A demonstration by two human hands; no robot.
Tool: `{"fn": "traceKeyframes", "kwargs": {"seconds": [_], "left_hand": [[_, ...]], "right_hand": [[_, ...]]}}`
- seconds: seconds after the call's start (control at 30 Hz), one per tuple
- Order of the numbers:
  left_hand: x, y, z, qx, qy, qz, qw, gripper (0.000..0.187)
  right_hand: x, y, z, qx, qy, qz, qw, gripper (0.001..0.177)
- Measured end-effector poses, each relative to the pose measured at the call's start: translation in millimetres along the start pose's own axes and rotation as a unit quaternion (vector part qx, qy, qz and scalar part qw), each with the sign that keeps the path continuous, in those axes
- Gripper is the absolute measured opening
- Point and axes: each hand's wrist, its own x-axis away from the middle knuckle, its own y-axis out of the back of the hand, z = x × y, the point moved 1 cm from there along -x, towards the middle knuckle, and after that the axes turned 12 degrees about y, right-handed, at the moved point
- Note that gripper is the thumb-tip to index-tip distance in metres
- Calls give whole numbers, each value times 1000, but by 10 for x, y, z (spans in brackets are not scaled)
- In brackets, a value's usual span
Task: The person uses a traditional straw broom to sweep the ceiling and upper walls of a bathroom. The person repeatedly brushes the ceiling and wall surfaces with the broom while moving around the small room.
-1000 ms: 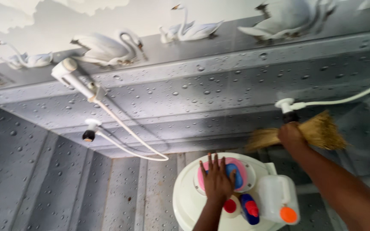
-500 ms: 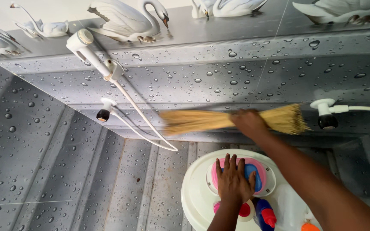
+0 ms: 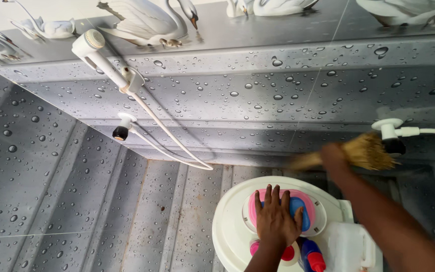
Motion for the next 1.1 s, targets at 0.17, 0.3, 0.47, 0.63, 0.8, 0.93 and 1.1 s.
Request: {"fn": "traceKeyframes", "kwargs": {"seconds": [0.17, 0.3, 0.47, 0.63, 0.8, 0.93, 1.1], "left_hand": [[13, 26, -13, -2, -3, -13, 1000, 63], [11, 46, -40, -11, -4, -13, 1000, 63], [5, 32, -25, 1, 2, -2, 1000, 63], [2, -8, -16, -6, -3, -11, 1000, 64], [-36, -73, -7, -4, 5, -2, 1000, 64], [-48, -82, 1, 10, 3, -13, 1000, 66], [15, 97, 37, 66, -50, -44, 996, 65]], "right_hand": [[-369, 1135, 1111, 127, 175, -166, 962, 26], [-286, 1252, 1256, 124, 182, -191, 957, 29], [-220, 303, 248, -7, -2, -51, 999, 15], [169, -206, -641, 1, -117, 107, 987, 16], [228, 108, -470, 63, -45, 61, 995, 17], [451, 1091, 264, 240, 146, -197, 939, 21], [768, 2221, 727, 285, 181, -253, 906, 24]]}}
